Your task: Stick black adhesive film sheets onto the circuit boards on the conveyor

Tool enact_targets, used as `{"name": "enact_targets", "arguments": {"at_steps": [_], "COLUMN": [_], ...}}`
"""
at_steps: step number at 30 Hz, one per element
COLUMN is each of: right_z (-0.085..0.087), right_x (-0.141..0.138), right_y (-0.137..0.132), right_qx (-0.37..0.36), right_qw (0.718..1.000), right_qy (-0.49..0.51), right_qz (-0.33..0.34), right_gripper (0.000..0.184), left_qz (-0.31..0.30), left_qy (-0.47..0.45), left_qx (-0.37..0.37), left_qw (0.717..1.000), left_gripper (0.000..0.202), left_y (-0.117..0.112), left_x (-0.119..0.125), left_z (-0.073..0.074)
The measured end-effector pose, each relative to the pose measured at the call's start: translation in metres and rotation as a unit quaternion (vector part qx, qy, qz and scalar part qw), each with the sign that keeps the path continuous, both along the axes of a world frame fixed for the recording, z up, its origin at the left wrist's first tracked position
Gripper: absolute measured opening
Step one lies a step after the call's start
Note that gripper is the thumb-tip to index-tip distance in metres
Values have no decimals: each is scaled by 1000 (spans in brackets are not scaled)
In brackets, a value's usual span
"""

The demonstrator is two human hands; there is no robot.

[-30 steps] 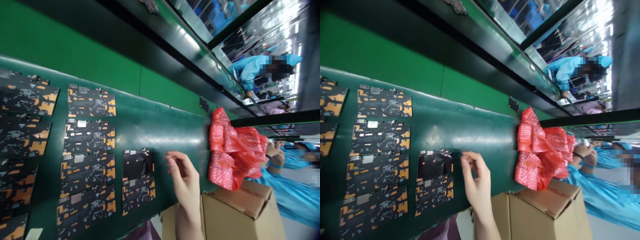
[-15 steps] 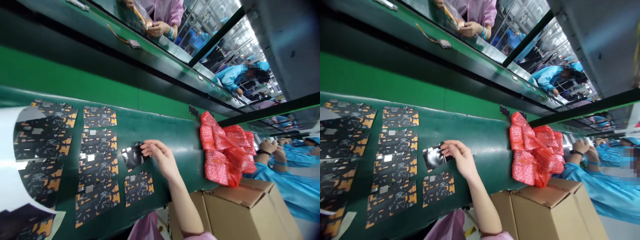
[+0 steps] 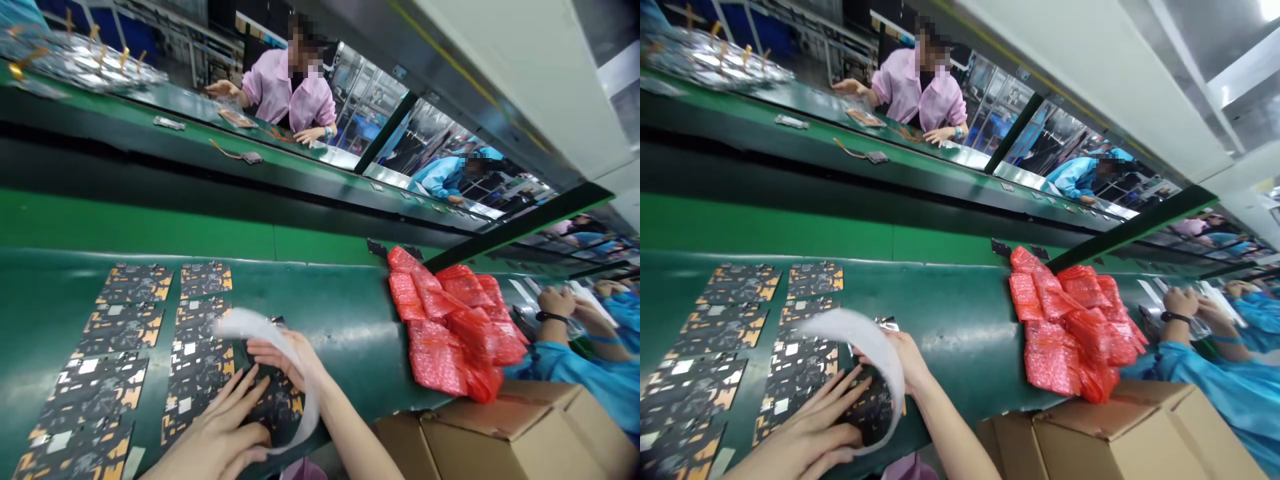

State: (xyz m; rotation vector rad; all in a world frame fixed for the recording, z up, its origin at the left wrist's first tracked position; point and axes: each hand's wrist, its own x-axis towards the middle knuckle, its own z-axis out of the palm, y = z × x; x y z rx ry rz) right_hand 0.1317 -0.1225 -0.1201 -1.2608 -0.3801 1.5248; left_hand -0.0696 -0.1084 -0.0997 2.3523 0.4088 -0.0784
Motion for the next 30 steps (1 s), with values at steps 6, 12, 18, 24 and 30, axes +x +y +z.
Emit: {"name": "enact_targets", "arguments": {"at_steps": [6, 12, 18, 24, 30], "right_z": [-6, -6, -1, -5, -12], "right_x": [1, 4, 8, 19, 24], "right_y": [3, 4, 5, 16, 22], "right_qx": [-14, -23, -14, -20, 27], "right_qw": [999, 999, 999, 998, 989], "right_qy": [18, 27, 31, 14, -44], "right_qz": [27, 18, -7, -49, -140], "right_gripper": [46, 47, 46, 43, 38], "left_qz": [7, -63, -26, -35, -55], "left_qy": [87, 138, 119, 155, 147], "left_qx": [23, 72, 40, 42, 70], "left_qw": [996, 986, 992, 986, 985], "left_gripper": [31, 36, 45, 58, 60], "left_y": [6, 8, 13, 22, 20], "left_x": [33, 43, 48, 52, 51], "left_z": [31, 46, 38, 43, 32]}}
